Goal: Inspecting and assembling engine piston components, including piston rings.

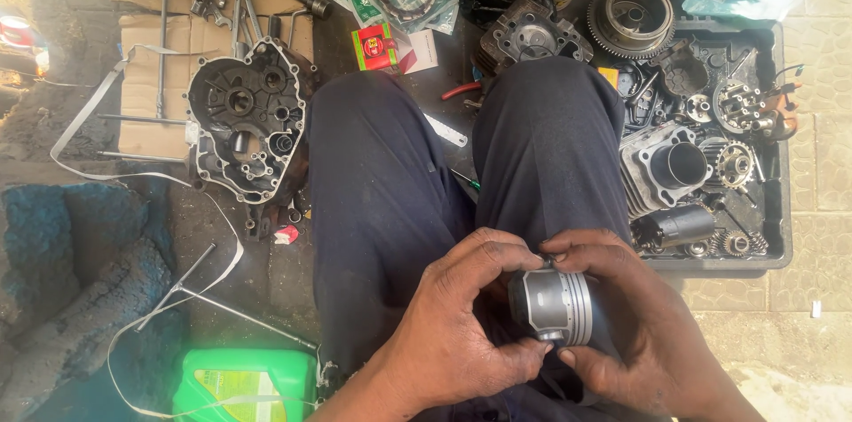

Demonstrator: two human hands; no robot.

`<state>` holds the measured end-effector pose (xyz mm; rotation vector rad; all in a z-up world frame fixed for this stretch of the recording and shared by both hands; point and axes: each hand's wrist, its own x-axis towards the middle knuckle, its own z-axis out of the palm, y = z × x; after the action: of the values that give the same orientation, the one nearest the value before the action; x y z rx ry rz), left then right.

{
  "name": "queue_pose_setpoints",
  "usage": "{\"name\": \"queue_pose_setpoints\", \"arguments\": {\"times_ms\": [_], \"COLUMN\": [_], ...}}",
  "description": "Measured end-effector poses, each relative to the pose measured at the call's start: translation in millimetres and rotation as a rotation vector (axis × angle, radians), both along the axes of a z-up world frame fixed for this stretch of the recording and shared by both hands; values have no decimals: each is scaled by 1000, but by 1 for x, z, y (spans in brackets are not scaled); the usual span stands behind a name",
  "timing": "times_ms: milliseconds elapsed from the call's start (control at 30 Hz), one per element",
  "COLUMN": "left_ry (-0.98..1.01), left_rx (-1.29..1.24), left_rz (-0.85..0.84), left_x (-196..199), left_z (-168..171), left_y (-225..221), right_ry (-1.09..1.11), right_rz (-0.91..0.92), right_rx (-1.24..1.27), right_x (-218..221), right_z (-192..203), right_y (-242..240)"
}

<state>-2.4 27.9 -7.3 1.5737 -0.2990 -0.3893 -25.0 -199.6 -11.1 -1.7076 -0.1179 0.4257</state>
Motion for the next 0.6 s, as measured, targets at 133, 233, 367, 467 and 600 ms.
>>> {"name": "queue_pose_setpoints", "arguments": {"times_ms": [133, 233, 367, 467, 600], "left_ry": [-66, -74, -99, -111, -105], "left_rx": [12, 12, 33, 26, 8], "left_rz": [6, 3, 0, 3, 2], "left_x": [-1, -1, 0, 0, 0], "left_z": [-1, -2, -2, -3, -3], "left_y": [0, 0, 0, 0, 0], "right_ry": [40, 33, 5, -11, -26], "right_rz": [-31, -38, -34, -22, -12], "right_rx": [63, 96, 84, 84, 97], "right_x": [-2, -3, -2, -1, -2], "right_z": [-3, -4, -4, -4, -6], "right_y": [1, 1, 1, 1, 0]}}
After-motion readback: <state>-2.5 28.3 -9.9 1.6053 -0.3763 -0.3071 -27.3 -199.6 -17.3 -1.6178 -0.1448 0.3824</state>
